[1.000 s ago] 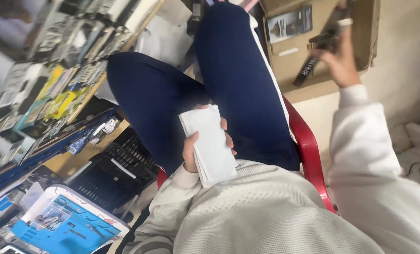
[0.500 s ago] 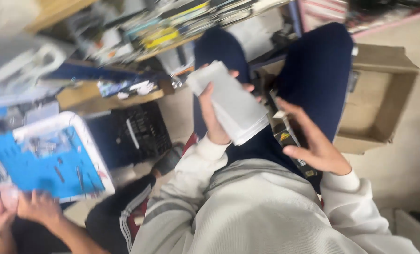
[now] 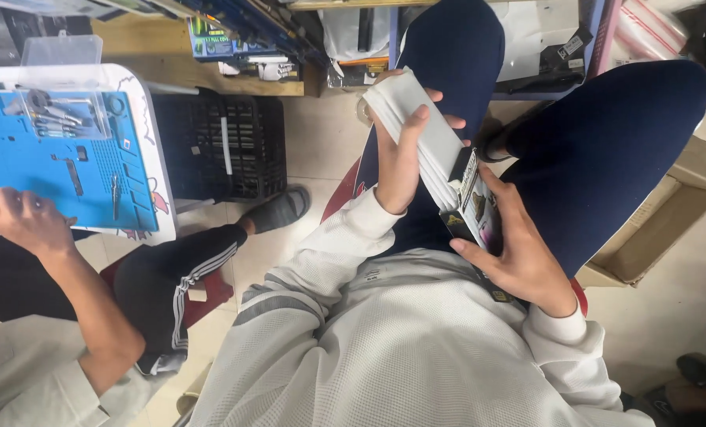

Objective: The person sits on a stool and repeatedly picks up small white packets and a black box, placing them into a cardboard box on the floor. Another person works on a phone at a nearby table.

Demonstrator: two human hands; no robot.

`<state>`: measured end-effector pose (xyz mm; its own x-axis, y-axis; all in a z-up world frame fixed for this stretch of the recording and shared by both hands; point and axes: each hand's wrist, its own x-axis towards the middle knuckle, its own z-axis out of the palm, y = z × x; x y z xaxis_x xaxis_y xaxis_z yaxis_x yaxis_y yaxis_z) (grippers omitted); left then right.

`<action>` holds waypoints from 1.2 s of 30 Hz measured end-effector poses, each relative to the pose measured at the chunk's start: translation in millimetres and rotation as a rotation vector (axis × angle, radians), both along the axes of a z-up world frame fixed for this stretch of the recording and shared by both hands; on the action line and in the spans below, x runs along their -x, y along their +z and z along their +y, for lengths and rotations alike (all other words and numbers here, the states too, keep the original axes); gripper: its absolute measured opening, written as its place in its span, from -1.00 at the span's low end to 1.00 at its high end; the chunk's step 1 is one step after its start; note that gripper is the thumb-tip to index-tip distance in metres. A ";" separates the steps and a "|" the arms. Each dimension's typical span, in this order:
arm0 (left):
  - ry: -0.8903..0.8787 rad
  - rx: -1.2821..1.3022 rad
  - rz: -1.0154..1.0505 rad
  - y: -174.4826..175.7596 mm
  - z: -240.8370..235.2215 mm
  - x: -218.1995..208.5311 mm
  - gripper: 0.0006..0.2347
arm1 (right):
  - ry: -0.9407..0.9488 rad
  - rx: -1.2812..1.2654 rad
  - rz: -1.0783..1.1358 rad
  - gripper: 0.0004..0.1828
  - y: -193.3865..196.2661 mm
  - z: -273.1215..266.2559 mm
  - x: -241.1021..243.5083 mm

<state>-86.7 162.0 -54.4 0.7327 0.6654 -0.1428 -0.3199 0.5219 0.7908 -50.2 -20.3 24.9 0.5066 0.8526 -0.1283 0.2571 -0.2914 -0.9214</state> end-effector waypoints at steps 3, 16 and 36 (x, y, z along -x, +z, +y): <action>-0.057 -0.157 0.007 -18.9 3.6 4.9 -0.46 | -0.012 0.021 0.090 -0.05 -6.8 4.2 -3.0; -0.269 -0.590 0.096 20.8 -13.0 46.2 -0.51 | -0.164 -0.285 0.264 -0.15 -59.0 11.6 -4.4; -0.271 -0.509 -0.045 33.8 37.8 42.4 -0.82 | -0.476 -0.498 1.314 -0.24 -145.8 -17.2 -4.7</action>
<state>-129.1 199.8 -20.6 0.8846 0.4295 0.1816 -0.2668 0.1469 0.9525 -45.5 -37.4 -120.8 0.4990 0.7368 -0.4562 -0.8461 0.3003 -0.4404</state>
